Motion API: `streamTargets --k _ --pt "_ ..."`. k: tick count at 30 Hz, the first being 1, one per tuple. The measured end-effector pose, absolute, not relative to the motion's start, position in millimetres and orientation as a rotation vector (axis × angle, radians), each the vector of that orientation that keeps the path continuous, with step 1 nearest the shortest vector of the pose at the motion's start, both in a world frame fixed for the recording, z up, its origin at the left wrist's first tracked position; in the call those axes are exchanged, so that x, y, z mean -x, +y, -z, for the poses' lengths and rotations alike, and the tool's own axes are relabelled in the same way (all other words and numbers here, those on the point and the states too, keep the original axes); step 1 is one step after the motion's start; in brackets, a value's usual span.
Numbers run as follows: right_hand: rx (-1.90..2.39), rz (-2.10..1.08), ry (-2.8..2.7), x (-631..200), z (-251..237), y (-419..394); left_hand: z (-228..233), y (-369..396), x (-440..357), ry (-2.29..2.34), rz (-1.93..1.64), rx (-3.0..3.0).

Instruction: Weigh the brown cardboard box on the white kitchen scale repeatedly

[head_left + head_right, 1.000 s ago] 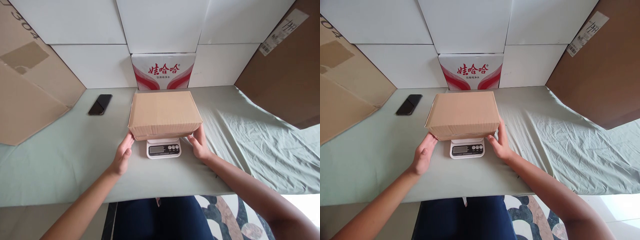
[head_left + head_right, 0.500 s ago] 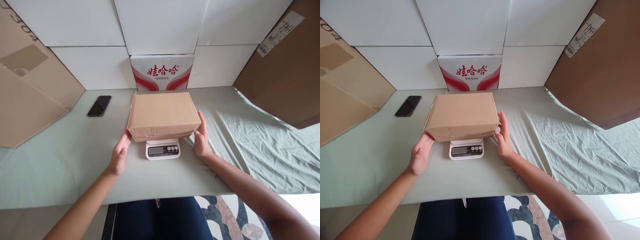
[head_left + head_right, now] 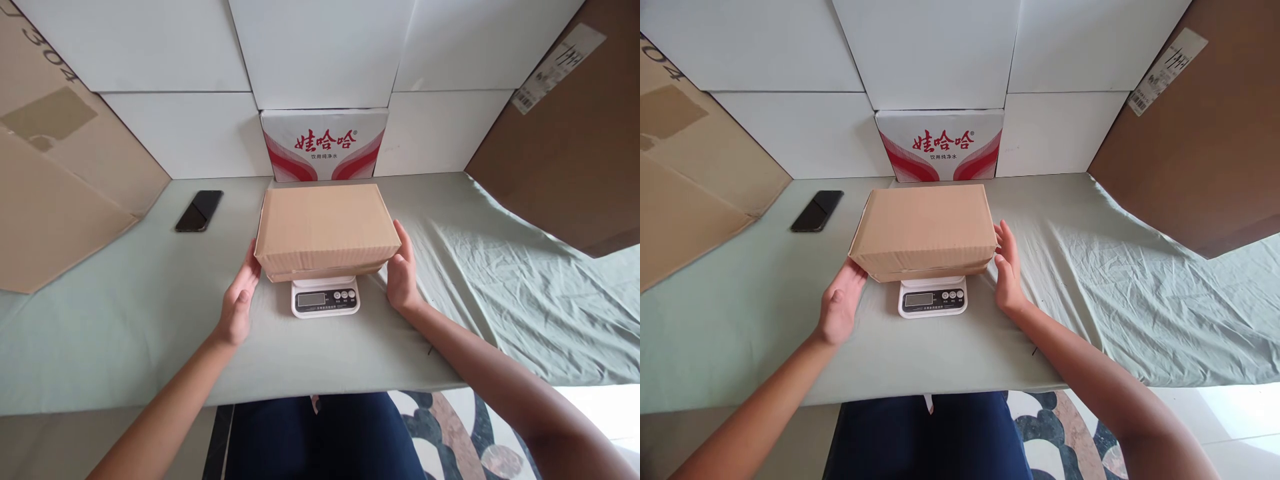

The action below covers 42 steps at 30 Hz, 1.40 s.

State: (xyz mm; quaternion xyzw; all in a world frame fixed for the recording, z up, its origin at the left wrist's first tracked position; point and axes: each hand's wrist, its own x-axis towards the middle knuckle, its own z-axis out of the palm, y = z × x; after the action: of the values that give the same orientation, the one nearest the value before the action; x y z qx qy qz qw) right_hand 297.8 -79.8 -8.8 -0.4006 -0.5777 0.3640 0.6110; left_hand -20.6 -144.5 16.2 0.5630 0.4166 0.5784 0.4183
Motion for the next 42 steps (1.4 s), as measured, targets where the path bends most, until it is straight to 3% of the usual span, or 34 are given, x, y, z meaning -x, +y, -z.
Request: streamTargets --k 14,21,27,33,42 --pt "0.796 -0.904 -1.476 -292 -6 -86 -6 -143 23 1.013 -1.445 -1.435" --pt "0.802 -0.945 -1.501 -279 -17 -83 -26 -133 10 0.973 -1.487 -1.492" --pt "0.811 -0.79 -1.453 -261 -35 -16 -37 -63 5 0.899 -1.551 -1.439" --pt "0.851 -0.756 -1.469 -249 -27 44 -11 23 4 1.029 -1.582 -1.207" --pt "0.906 -0.864 -1.443 -252 -10 56 2 30 12 1.031 -1.506 -1.163"
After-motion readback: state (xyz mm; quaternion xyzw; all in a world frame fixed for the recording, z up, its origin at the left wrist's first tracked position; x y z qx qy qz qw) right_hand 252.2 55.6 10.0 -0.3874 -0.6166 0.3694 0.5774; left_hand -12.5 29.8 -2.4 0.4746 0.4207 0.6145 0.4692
